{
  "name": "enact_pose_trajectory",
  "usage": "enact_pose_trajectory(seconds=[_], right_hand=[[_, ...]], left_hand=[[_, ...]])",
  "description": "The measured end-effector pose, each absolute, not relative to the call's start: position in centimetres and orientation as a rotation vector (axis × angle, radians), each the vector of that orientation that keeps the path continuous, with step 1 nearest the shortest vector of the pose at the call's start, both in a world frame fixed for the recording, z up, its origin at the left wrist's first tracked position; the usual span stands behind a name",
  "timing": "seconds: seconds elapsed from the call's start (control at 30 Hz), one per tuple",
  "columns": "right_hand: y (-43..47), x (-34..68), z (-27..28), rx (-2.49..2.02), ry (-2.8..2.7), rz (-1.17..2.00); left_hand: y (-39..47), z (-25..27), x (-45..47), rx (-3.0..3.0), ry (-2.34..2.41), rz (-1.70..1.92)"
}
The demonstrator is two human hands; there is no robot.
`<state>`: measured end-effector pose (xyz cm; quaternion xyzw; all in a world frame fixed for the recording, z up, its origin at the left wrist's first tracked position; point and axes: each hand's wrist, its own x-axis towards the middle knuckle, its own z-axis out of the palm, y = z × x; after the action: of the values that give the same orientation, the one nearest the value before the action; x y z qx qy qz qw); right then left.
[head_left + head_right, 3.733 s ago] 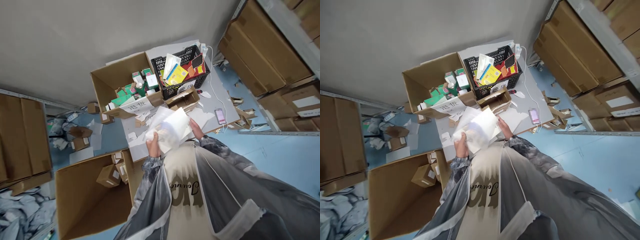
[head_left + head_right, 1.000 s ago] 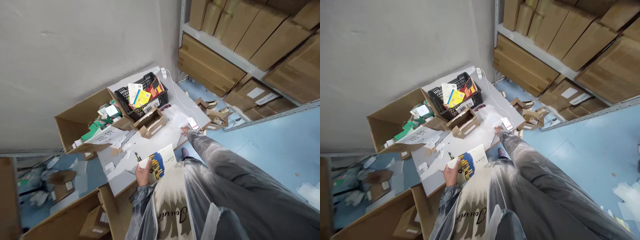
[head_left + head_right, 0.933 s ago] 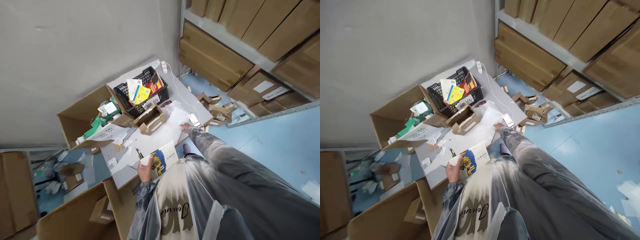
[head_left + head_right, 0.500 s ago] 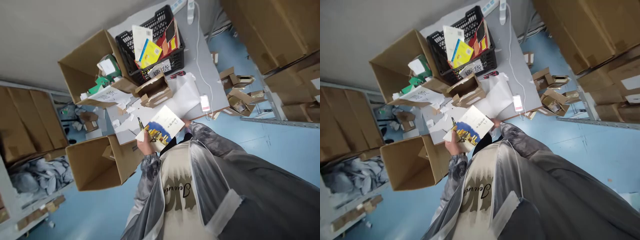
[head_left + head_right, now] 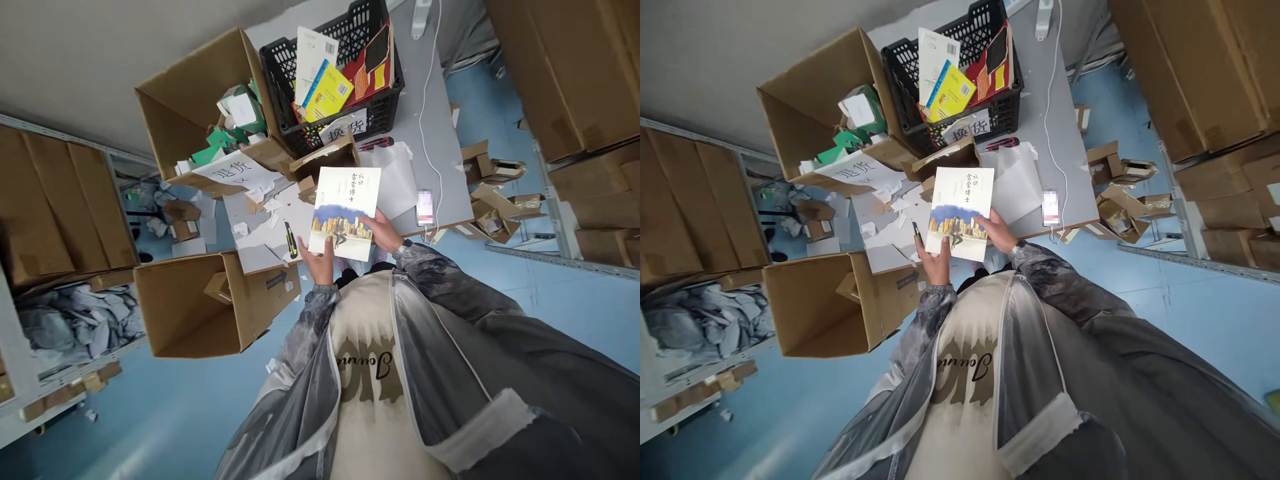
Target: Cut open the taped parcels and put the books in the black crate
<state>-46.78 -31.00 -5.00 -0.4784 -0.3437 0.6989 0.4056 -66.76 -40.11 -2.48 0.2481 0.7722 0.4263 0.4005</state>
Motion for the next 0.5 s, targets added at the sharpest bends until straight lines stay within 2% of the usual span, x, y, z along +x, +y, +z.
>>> enact_pose_trajectory(seconds=[0.1, 0.23, 0.37, 0.5], right_hand=[[-31.3, -47.4, -4.4, -1.273, -0.978, 1.669], [-32.7, -49.8, -1.9, -1.288, -1.175, 1.71], [-33.5, -52.6, 1.0, -1.294, -1.487, 1.692], [-32.6, -54.4, 2.1, -1.254, -1.742, 1.522]], left_hand=[[-40.3, -1.4, -68.2, 1.308, 2.095, 0.975], [-40.8, -2.1, -68.9, 1.816, 1.628, 0.782], [-40.9, -3.3, -70.0, 1.736, 1.508, 0.847], [-40.7, -1.9, -72.9, 1.228, 1.507, 1.071]])
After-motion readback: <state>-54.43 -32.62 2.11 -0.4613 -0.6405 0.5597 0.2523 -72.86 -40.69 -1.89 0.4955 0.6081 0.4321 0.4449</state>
